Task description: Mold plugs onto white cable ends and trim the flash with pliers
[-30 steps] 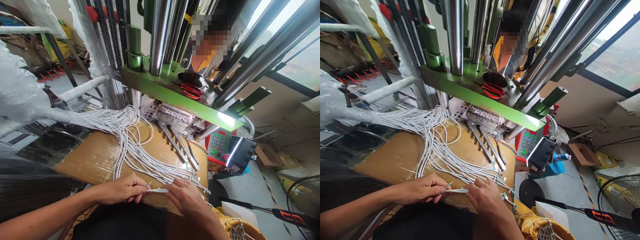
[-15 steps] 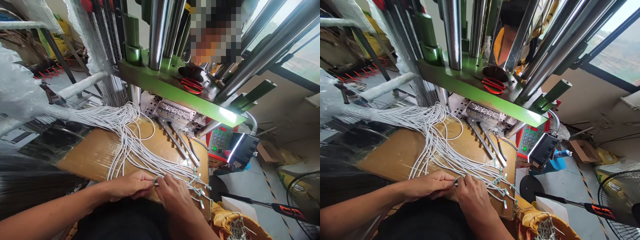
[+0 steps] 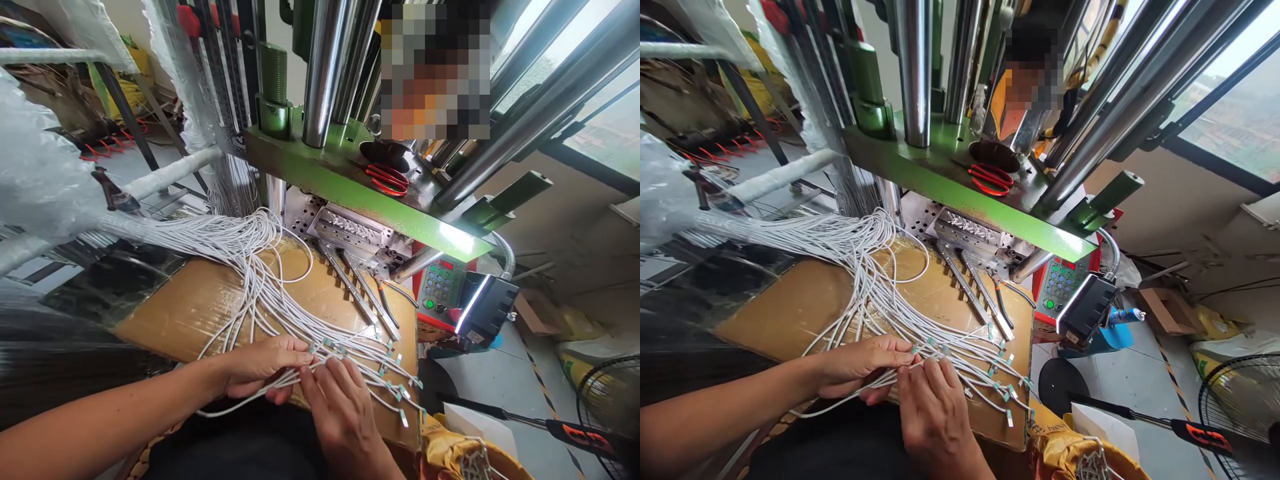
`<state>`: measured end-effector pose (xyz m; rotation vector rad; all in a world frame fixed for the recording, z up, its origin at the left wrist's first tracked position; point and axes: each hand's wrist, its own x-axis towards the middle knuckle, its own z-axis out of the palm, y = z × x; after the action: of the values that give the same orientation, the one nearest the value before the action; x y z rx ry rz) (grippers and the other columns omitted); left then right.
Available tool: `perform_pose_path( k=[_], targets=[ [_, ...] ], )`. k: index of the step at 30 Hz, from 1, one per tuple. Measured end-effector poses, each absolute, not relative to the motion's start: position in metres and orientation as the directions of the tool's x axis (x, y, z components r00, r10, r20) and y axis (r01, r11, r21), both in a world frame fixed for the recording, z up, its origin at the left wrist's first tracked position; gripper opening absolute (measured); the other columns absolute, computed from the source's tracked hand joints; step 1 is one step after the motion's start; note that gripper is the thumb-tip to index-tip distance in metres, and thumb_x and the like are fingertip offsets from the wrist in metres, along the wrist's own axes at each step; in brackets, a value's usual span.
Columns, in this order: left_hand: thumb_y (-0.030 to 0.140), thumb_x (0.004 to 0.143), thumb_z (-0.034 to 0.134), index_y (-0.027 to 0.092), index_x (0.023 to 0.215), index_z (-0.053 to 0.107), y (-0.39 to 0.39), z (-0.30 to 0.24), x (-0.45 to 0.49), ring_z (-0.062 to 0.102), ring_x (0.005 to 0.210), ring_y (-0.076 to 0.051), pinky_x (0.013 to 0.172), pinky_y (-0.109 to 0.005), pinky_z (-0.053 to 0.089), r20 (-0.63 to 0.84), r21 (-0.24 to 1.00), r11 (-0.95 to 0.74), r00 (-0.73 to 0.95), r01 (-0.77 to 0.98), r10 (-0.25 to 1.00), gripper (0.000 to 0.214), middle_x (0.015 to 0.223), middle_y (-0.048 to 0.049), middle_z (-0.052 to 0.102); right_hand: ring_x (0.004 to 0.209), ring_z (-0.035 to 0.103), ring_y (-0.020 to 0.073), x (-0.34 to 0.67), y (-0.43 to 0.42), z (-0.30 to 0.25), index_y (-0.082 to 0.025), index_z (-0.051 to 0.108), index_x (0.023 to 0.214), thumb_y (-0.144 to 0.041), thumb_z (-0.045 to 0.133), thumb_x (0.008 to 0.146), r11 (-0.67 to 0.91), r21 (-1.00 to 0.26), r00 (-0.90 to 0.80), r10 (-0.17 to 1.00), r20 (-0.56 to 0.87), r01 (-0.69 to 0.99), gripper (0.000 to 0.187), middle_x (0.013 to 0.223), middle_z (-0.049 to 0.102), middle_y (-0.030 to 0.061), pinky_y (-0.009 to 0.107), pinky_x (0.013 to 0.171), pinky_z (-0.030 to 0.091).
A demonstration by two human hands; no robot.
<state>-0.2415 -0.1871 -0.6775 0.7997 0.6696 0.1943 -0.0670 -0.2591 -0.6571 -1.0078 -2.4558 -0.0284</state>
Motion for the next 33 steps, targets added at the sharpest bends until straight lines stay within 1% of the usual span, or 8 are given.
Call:
perform_pose_path(
  k=[4,7,9,11,15,20,27,33],
  targets=[
    [0.059,0.08,0.063,0.014,0.072,0.056,-0.189,-0.677,-0.248,0.021,0.044,-0.006,0.042,-0.021,0.013,-0.476,0.811,0.571,0.711,0.127,0.517,0.046,0.05,0.0089,0.033,0.099,0.059,0.0211,-0.051,-0.253,-0.666,-0.018,0.06,0.12,-0.004,0.048,0.091,0.637,-0.445,-0.402,0.757,0.515,0.629,0.034,0.102,0.067,0.007,0.036,0.087,0.048],
    [0.06,0.083,0.058,0.014,0.074,0.059,-0.193,-0.68,-0.245,0.024,0.044,-0.007,0.044,-0.023,0.013,-0.442,0.854,0.499,0.706,0.144,0.553,0.047,0.05,0.0079,0.035,0.128,0.046,0.0236,-0.05,-0.244,-0.674,-0.023,0.038,0.143,-0.012,0.043,0.096,0.365,-0.621,-0.082,0.897,0.435,0.694,0.049,0.136,0.052,0.0109,0.043,0.102,0.044],
    [0.059,0.081,0.061,0.014,0.074,0.06,-0.195,-0.682,-0.24,0.028,0.046,-0.007,0.046,-0.023,0.017,-0.397,0.852,0.522,0.708,0.048,0.583,0.046,0.05,0.007,0.039,0.137,0.037,0.0226,-0.055,-0.234,-0.679,-0.023,0.026,0.15,-0.021,0.041,0.098,0.335,-0.673,-0.171,0.939,0.3,0.66,0.054,0.15,0.039,0.0099,0.042,0.108,0.041],
    [0.057,0.077,0.067,0.013,0.072,0.061,-0.195,-0.682,-0.236,0.03,0.048,-0.008,0.048,-0.023,0.019,-0.392,0.829,0.557,0.658,-0.051,0.643,0.045,0.051,0.0058,0.042,0.133,0.044,0.0193,-0.055,-0.22,-0.683,-0.022,0.034,0.147,-0.025,0.036,0.1,0.378,-0.709,-0.322,0.92,0.221,0.595,0.047,0.145,0.047,0.0082,0.036,0.107,0.043],
    [0.047,0.071,0.076,0.011,0.075,0.063,-0.19,-0.678,-0.241,0.033,0.05,-0.006,0.049,-0.023,0.016,-0.485,0.769,0.624,0.509,-0.139,0.712,0.038,0.066,0.0,0.058,0.112,0.056,0.0266,-0.029,-0.181,-0.682,-0.015,0.057,0.127,-0.023,0.038,0.097,0.216,-0.479,-0.117,0.967,0.228,0.851,0.037,0.12,0.062,0.0138,0.045,0.099,0.045],
    [0.038,0.071,0.076,0.011,0.08,0.064,-0.186,-0.675,-0.255,0.03,0.049,-0.003,0.05,-0.022,0.013,-0.498,0.734,0.645,0.475,-0.215,0.725,0.03,0.078,-0.0046,0.064,0.1,0.055,0.0299,-0.003,-0.15,-0.682,-0.011,0.059,0.124,-0.014,0.043,0.089,0.15,-0.132,-0.147,0.989,0.033,0.98,0.039,0.106,0.061,0.0158,0.043,0.09,0.045],
    [0.031,0.07,0.073,0.013,0.076,0.069,-0.191,-0.679,-0.26,0.043,0.061,-0.009,0.057,-0.019,0.031,-0.351,0.919,0.394,0.452,-0.001,0.82,0.019,0.07,0.0014,0.06,0.097,0.056,0.0288,-0.004,-0.146,-0.672,-0.012,0.061,0.108,-0.014,0.042,0.085,0.051,-0.232,-0.069,0.995,-0.071,0.971,0.03,0.102,0.061,0.0151,0.04,0.085,0.043],
    [0.028,0.085,0.06,0.015,0.089,0.073,-0.199,-0.684,-0.265,0.06,0.07,-0.016,0.067,-0.023,0.045,-0.119,0.97,-0.012,0.518,0.241,0.847,0.019,0.078,-0.0029,0.071,0.05,0.05,0.0139,-0.01,-0.173,-0.666,-0.019,0.06,0.096,-0.023,0.047,0.083,-0.056,-0.521,-0.065,0.975,-0.211,0.852,0.019,0.059,0.053,-0.0044,0.025,0.051,0.04]
  ],
)
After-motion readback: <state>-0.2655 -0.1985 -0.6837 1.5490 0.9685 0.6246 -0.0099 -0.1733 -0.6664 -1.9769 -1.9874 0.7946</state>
